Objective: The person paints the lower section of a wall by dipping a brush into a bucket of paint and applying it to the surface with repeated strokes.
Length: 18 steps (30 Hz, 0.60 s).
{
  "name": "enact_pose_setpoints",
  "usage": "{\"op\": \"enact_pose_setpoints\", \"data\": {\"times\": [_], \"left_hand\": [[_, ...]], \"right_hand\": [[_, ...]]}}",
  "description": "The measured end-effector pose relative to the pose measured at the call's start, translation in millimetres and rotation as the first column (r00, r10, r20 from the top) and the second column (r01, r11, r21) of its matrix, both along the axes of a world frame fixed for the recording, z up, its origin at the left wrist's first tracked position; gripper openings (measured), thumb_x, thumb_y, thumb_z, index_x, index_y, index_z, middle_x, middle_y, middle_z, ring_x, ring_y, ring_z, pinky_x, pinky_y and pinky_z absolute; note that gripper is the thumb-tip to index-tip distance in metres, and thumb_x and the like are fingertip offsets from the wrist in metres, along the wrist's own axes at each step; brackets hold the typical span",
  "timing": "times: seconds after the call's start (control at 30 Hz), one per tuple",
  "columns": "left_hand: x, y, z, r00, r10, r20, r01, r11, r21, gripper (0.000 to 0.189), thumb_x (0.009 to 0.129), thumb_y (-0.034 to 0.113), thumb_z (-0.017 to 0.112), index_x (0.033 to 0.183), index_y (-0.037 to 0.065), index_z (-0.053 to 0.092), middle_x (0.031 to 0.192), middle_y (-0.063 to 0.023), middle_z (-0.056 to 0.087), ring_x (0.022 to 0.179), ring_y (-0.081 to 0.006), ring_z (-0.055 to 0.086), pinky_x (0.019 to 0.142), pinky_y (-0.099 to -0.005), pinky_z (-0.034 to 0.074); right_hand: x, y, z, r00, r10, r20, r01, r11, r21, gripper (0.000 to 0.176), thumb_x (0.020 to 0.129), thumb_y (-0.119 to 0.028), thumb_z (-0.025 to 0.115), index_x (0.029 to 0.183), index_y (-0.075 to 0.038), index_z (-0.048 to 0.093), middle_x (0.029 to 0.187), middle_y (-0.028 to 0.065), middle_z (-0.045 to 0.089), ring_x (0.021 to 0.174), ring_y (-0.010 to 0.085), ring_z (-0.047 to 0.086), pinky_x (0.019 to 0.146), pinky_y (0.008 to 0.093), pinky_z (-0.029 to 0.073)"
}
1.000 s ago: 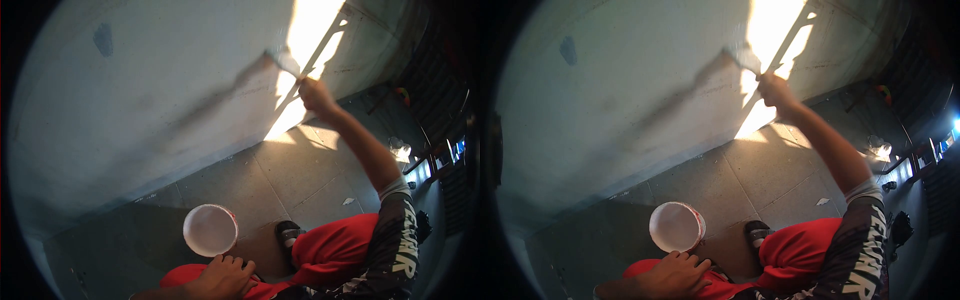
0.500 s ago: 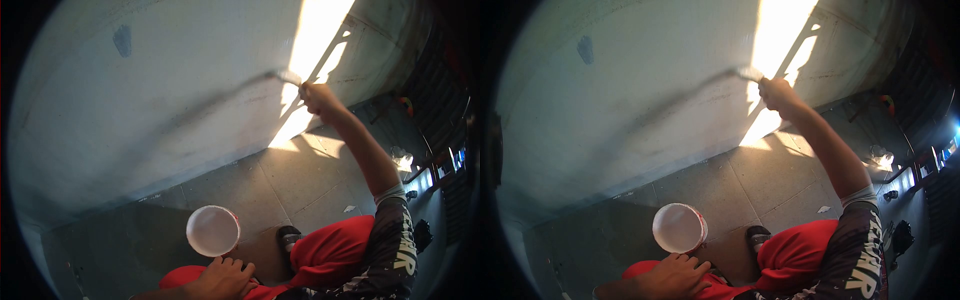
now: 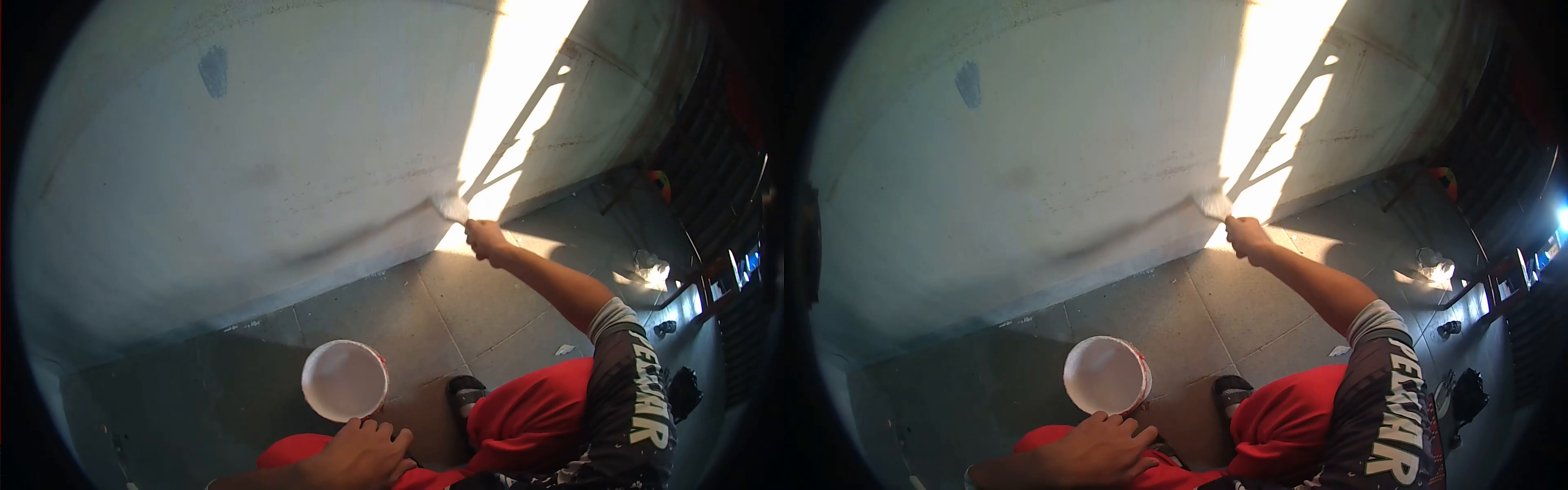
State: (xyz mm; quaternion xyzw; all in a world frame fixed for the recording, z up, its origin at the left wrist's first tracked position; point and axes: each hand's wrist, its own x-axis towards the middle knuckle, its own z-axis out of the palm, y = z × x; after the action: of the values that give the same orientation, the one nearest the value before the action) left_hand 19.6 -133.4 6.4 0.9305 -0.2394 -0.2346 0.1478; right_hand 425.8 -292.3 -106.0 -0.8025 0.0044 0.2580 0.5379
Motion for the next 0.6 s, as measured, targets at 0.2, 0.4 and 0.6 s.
{"op": "enact_pose_setpoints", "data": {"times": [0.2, 0.4, 0.6], "left_hand": [[0, -2, 7, 0.999, 0.006, -0.046, -0.005, 1.0, 0.009, 0.043, 0.099, 0.042, 0.049, 0.117, 0.003, 0.055, 0.092, -0.0191, 0.065, 0.088, -0.0363, 0.067, 0.077, -0.0433, 0.051], [-17, -5, -9, 0.988, 0.126, 0.085, -0.12, 0.99, -0.075, 0.041, 0.092, 0.041, 0.059, 0.108, 0.003, 0.06, 0.092, -0.0165, 0.064, 0.087, -0.0321, 0.063, 0.077, -0.044, 0.047], [-15, -2, -7, 0.989, 0.136, 0.063, -0.13, 0.986, -0.1, 0.041, 0.093, 0.041, 0.058, 0.109, 0.003, 0.06, 0.092, -0.0177, 0.064, 0.089, -0.0338, 0.063, 0.078, -0.0457, 0.047]], "right_hand": [[14, 20, 63, 0.999, -0.006, -0.041, 0.005, 0.999, -0.034, 0.023, 0.101, -0.021, 0.046, 0.091, -0.004, 0.059, 0.067, -0.0009, 0.047, 0.049, 0.0097, 0.038, 0.04, 0.0268, 0.03], [-12, 18, 217, 0.929, -0.076, 0.362, -0.084, 0.909, 0.408, 0.021, 0.096, -0.021, 0.05, 0.077, -0.013, 0.051, 0.062, -0.0042, 0.041, 0.042, 0.004, 0.027, 0.035, 0.0225, 0.023], [10, 12, 243, 0.855, -0.079, 0.513, -0.198, 0.864, 0.463, 0.02, 0.097, -0.024, 0.05, 0.084, -0.01, 0.056, 0.062, -0.0054, 0.04, 0.045, 0.0036, 0.028, 0.037, 0.0212, 0.021]]}}
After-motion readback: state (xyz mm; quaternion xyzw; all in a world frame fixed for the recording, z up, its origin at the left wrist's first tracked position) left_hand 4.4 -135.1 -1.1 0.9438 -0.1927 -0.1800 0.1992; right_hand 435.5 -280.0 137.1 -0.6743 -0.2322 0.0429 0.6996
